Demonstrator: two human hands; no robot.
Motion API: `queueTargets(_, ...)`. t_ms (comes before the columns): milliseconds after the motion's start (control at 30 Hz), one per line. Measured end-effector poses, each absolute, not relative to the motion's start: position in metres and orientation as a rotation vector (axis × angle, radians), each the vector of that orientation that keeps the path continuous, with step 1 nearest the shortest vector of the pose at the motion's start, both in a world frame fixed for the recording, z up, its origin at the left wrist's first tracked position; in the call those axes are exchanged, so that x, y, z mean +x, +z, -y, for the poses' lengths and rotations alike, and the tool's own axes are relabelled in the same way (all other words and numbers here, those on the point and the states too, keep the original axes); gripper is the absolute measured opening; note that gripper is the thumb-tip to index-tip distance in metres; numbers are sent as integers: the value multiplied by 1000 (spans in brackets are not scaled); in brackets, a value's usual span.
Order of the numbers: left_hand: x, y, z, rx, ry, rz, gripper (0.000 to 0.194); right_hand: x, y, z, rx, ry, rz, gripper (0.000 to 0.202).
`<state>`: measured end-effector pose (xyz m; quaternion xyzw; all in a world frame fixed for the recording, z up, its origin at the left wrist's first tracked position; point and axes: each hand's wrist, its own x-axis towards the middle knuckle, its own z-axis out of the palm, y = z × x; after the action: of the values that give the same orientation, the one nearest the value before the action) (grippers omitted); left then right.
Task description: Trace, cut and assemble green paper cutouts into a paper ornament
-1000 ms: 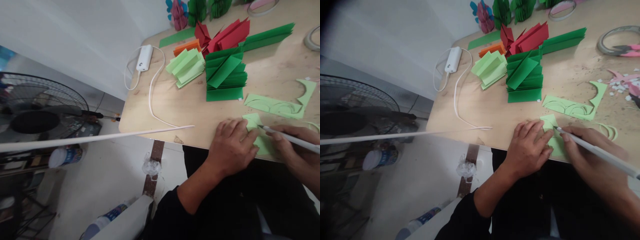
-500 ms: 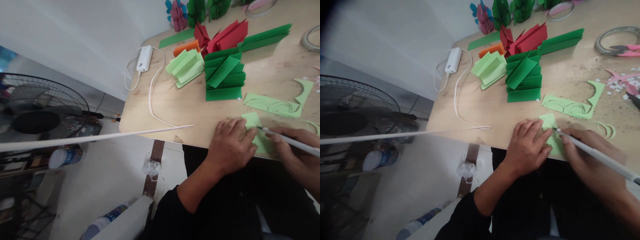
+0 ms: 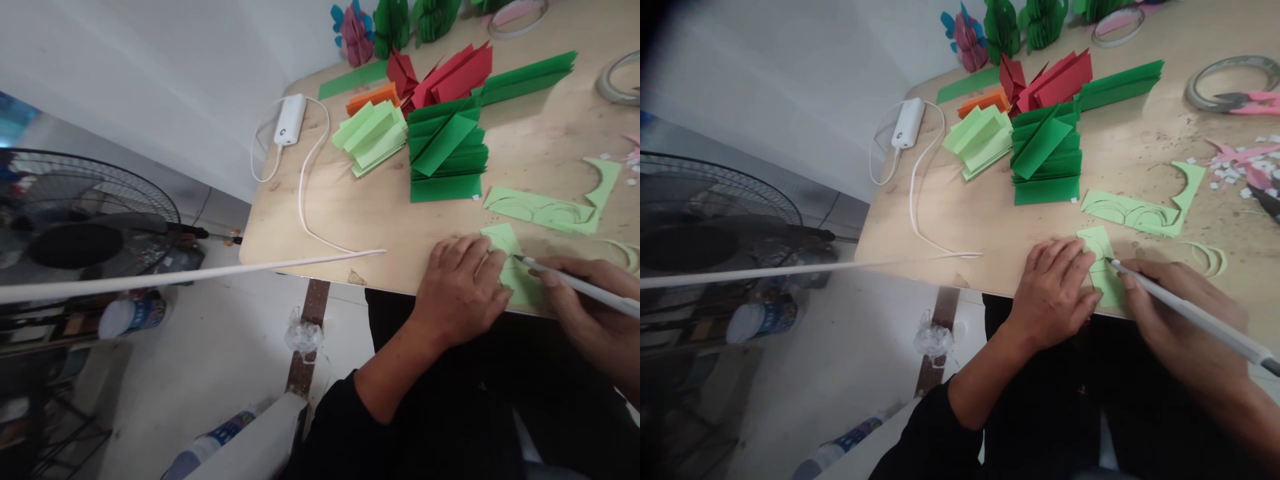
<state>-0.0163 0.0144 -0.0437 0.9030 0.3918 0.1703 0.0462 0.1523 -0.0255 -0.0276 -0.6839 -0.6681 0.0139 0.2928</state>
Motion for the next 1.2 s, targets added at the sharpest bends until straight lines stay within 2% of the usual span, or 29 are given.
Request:
queueTargets(333,-16,-44,-14,2733,582,-1192,37,157,-29,27,-1772,25,1815,20)
queueTargets(1200,-16,-41,-15,2736,518,-1185,36,154,-28,31,-1832,34,1797,21)
